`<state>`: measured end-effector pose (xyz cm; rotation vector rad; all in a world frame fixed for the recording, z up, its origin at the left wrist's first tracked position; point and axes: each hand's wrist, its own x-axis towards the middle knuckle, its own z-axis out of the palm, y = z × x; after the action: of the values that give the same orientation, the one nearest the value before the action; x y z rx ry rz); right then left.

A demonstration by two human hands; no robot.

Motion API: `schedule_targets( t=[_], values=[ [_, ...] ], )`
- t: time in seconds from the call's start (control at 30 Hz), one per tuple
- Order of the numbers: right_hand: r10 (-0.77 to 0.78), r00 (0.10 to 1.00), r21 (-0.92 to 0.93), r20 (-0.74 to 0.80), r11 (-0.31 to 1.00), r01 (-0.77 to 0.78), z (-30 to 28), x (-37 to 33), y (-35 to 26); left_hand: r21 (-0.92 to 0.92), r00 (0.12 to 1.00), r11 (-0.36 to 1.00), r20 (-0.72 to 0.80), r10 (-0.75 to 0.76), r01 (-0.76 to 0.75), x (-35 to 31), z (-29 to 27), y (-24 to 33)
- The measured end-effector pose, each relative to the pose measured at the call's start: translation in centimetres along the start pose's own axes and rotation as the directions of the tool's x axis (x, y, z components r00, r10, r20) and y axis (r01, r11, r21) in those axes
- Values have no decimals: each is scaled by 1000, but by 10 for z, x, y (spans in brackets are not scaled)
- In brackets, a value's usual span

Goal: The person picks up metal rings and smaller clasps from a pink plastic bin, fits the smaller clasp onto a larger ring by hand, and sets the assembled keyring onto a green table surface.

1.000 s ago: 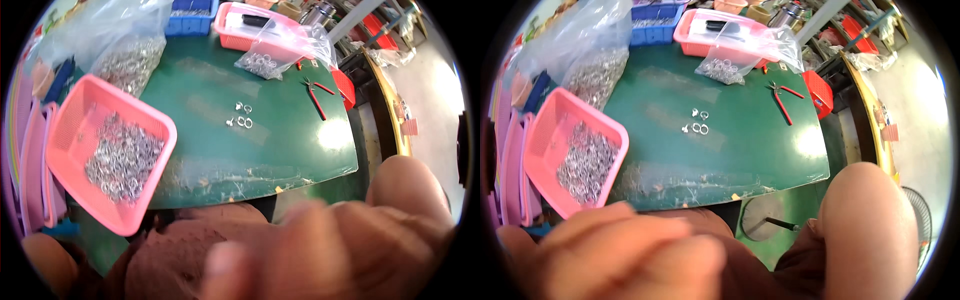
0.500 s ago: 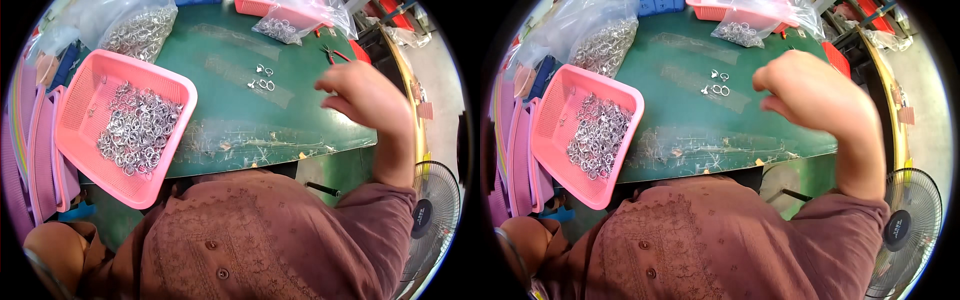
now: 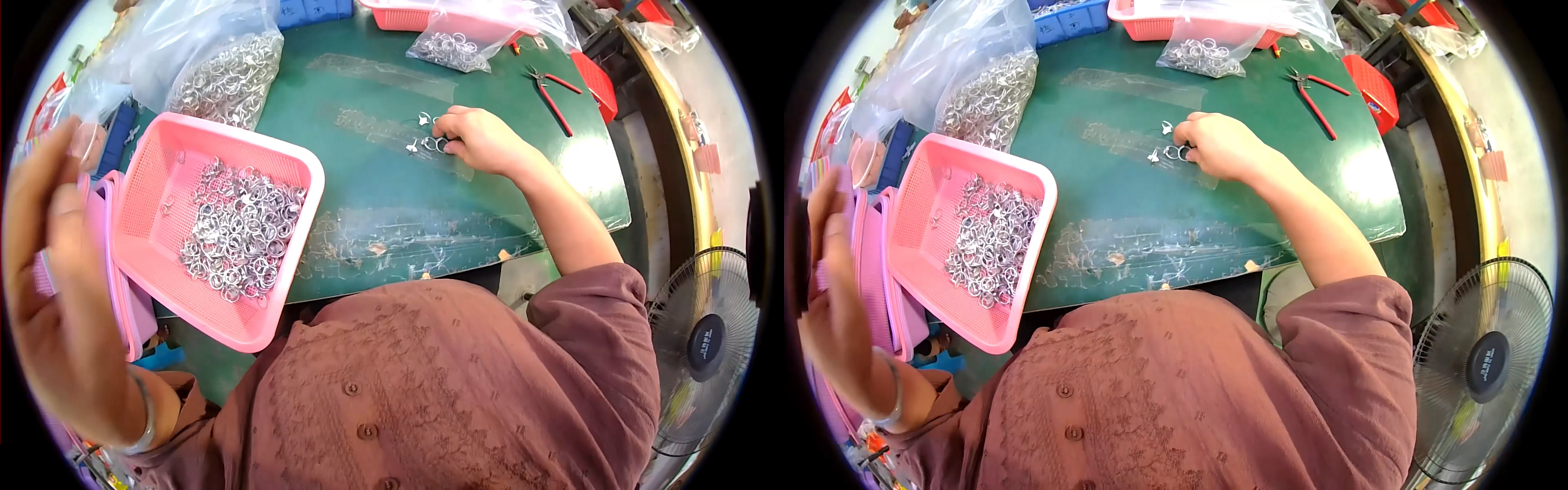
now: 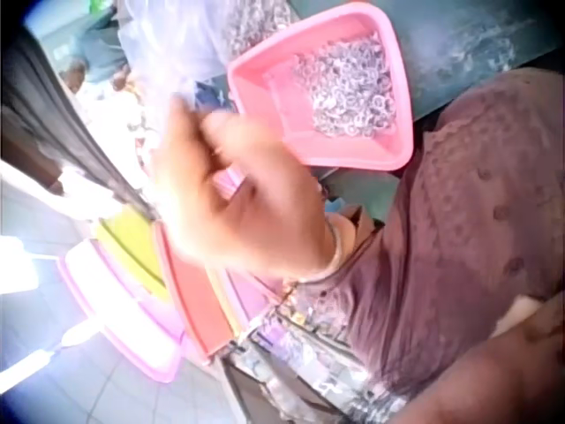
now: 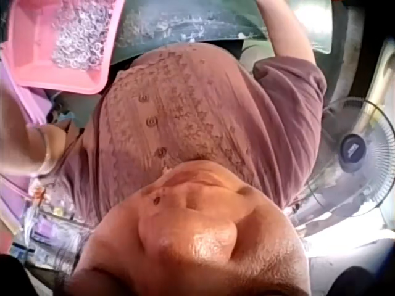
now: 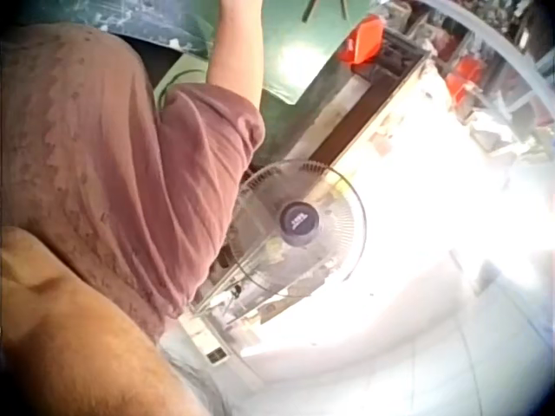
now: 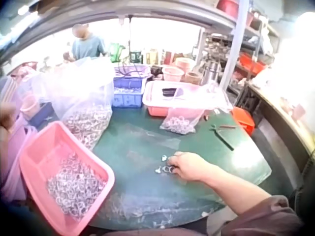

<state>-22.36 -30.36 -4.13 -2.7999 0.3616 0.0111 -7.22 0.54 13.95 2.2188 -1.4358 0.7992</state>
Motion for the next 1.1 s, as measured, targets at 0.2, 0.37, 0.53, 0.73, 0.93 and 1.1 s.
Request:
schedule_targets(
  t=[0.2, 0.37, 0.53, 0.73, 0.93, 1.1],
  values=[
    [22, 996, 138, -86, 990, -10, 5, -9, 9, -359, 974, 933, 220, 61, 22, -7, 65, 6],
    [83, 966, 521, -244, 852, 58, 2, -13, -19, -482, 918, 871, 381, 111, 95, -30, 106, 9],
    [-43, 881, 572, -472, 746, 343, 5, -4, -60, -685, 824, 588, 564, 55, 430, -36, 127, 24],
    [-135, 822, 585, -553, 640, 498, 11, 15, -94, -722, 805, 443, 593, 2, 531, -38, 138, 22],
    [-147, 861, 675, -487, 561, 478, 6, 25, -117, -762, 777, 156, 624, -83, 629, -35, 139, 14],
    [-4, 934, 868, -356, 369, 332, 1, 32, -107, -534, 555, -347, 831, -47, 771, -32, 143, -4]
  ],
)
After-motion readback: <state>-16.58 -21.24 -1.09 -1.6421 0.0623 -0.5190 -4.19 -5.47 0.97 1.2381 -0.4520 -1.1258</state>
